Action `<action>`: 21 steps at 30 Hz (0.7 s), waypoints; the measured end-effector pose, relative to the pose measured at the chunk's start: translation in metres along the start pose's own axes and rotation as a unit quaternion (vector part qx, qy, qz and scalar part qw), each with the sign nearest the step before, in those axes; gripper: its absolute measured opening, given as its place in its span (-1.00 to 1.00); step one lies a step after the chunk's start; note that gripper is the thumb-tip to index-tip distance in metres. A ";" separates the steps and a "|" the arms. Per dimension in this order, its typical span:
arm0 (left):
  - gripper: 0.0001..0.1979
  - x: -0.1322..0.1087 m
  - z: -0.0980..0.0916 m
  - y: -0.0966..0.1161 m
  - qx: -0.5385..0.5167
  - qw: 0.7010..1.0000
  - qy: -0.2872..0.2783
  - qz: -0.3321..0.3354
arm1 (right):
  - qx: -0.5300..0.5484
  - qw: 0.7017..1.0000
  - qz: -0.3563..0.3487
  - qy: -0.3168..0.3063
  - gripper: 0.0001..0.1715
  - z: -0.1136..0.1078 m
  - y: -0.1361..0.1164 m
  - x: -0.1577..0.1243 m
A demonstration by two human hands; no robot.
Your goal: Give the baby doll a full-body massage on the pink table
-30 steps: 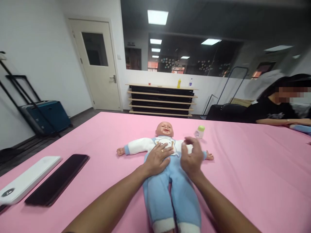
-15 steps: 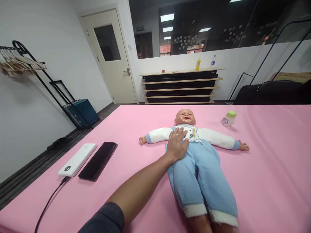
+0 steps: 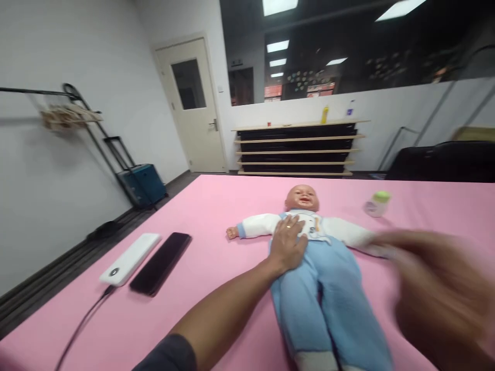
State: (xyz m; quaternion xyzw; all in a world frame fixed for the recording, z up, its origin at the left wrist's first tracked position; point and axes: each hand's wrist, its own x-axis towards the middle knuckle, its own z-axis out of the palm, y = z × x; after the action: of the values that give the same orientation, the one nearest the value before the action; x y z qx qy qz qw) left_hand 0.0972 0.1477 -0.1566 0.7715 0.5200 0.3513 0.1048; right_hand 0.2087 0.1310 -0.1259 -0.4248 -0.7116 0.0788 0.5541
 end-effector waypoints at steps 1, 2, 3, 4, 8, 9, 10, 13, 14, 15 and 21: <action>-0.54 0.000 0.000 -0.001 -0.011 1.000 -0.001 -0.002 | -0.015 1.000 -0.006 -0.006 -0.74 -0.013 0.010 0.000; -0.53 0.001 0.000 -0.002 -0.024 1.000 -0.003 0.000 | -0.028 0.999 -0.012 -0.018 -0.75 -0.024 0.019 -0.001; -0.53 0.002 0.002 -0.004 -0.036 0.999 -0.003 0.000 | -0.040 0.999 -0.016 -0.032 -0.74 -0.031 0.029 -0.002; -0.53 0.003 0.003 -0.007 -0.043 0.999 -0.004 0.002 | -0.053 0.997 -0.018 -0.056 -0.68 -0.034 0.037 -0.003; -0.52 0.006 0.010 -0.015 -0.024 0.999 -0.014 0.017 | -0.115 0.982 -0.006 -0.150 -0.55 -0.027 0.057 -0.009; -0.52 0.007 0.011 -0.016 -0.018 0.999 -0.019 0.019 | -0.129 0.977 0.002 -0.168 -0.52 -0.025 0.057 -0.010; -0.51 0.007 0.011 -0.017 -0.012 1.000 -0.023 0.018 | -0.141 0.973 0.016 -0.181 -0.49 -0.023 0.056 -0.010; -0.50 0.009 0.014 -0.021 0.008 1.000 -0.021 0.003 | -0.155 0.969 0.067 -0.183 -0.44 -0.022 0.051 -0.009; -0.48 0.009 0.016 -0.023 0.012 1.000 -0.016 -0.003 | -0.155 0.969 0.079 -0.178 -0.43 -0.022 0.050 -0.009; -0.47 0.009 0.017 -0.025 0.015 1.000 -0.009 -0.009 | -0.154 0.969 0.090 -0.170 -0.41 -0.022 0.050 -0.009; -0.52 0.002 0.018 -0.027 0.027 0.997 0.077 0.005 | -0.184 0.975 0.108 -0.054 -0.50 -0.023 0.051 -0.013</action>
State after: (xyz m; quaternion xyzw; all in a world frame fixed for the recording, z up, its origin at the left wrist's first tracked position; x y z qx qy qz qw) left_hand 0.0899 0.1651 -0.1829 0.7475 0.5319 0.3958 0.0416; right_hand 0.2557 0.1453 -0.1568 -0.5894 -0.6926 0.0287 0.4149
